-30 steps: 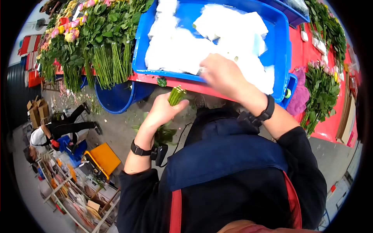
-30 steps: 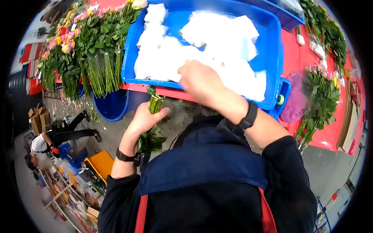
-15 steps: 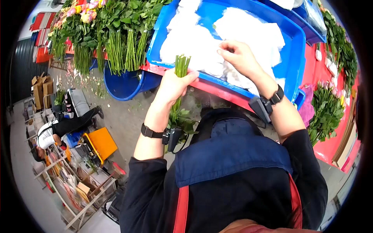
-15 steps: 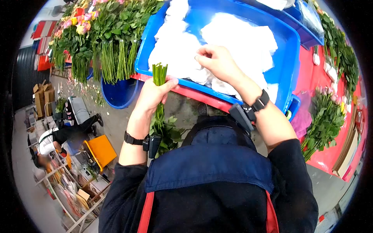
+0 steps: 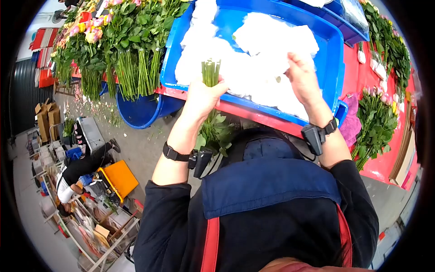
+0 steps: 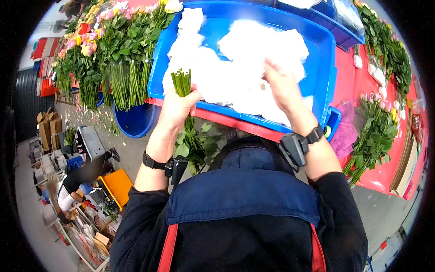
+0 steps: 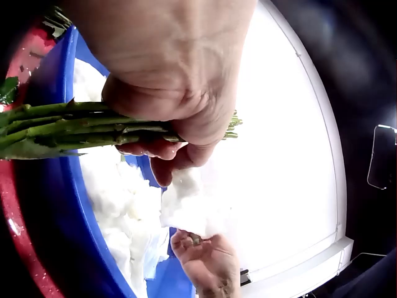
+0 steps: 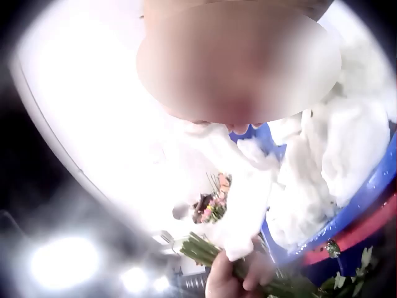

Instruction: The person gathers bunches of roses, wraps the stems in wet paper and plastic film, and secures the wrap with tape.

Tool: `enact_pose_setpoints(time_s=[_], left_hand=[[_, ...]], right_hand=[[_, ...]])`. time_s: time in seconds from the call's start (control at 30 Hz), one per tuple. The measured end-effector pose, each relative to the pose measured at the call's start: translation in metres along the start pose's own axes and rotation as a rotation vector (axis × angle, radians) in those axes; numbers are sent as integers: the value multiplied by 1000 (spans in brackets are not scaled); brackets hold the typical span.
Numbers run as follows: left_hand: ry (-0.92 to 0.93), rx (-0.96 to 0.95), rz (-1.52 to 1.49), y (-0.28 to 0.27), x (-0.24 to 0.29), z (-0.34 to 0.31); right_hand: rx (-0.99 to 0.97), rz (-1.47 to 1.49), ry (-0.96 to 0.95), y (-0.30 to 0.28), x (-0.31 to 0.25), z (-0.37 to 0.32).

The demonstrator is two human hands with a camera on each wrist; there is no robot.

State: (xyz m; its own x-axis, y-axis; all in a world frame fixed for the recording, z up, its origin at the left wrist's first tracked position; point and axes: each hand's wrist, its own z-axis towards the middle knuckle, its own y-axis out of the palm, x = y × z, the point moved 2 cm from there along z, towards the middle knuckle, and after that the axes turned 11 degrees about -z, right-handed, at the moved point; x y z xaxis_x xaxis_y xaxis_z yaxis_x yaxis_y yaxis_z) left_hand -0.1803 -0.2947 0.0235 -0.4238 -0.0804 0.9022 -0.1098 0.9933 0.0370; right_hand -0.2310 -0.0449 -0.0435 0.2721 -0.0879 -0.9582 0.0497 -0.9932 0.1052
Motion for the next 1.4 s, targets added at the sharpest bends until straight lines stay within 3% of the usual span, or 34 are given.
enact_pose_setpoints(time_s=[0.07, 0.17, 0.2, 0.23, 0.3, 0.37, 0.47, 0.6, 0.7, 0.77, 0.83, 0.9, 1.0, 1.1, 1.13, 1.17, 1.23, 1.3, 1.4], left_hand=[[-6, -15, -31, -3, -1, 1], [-12, -17, -53, -3, 0, 3], [-8, -22, -64, -2, 0, 3], [-6, -28, -74, 0, 1, 3], [-19, -36, -27, 11, 0, 0], [-24, -23, 69, 26, -1, -1], [-37, -90, 138, 35, -1, -1], [-32, -244, 241, 47, -1, -5], [-118, -269, 283, 45, 7, -11], [-143, -288, 323, 42, 2, -10], [-164, -288, 300, 48, -8, -11], [-185, -309, 285, 56, -15, -12], [-215, -366, 296, 66, -22, -10], [-276, -399, 302, 71, -24, -10], [-292, -437, 270, 72, -29, -7], [-299, -443, 266, 73, -31, -7], [-310, -465, 264, 77, -32, -8], [-324, -474, 255, 80, -40, -6], [-319, -491, 203, 86, -42, -5]], right_hand=[[-37, 154, -33, -12, -17, -5], [130, -205, -299, -20, -28, -18], [101, -295, -351, -20, -25, -23], [81, -338, -323, -11, -17, -26], [-149, -313, -250, 19, -7, -37], [-290, -562, -194, 51, -17, -61], [-69, -628, -181, 52, -17, -57], [-140, -221, -21, 12, -20, -53], [275, -517, -328, -52, -47, -56], [533, -1221, -673, -86, -67, -51], [439, -1323, -513, -115, -25, -18], [266, -1629, -143, -146, 59, 24], [7, -1629, 6, -122, 65, 16], [41, -1455, -92, -122, 20, -2], [105, -1218, 44, -127, 10, -10], [228, -1039, -17, -127, 0, -23], [295, -783, -88, -98, -39, -51], [240, -720, -355, -69, -45, -69], [38, -975, -666, -2, -59, -96]])
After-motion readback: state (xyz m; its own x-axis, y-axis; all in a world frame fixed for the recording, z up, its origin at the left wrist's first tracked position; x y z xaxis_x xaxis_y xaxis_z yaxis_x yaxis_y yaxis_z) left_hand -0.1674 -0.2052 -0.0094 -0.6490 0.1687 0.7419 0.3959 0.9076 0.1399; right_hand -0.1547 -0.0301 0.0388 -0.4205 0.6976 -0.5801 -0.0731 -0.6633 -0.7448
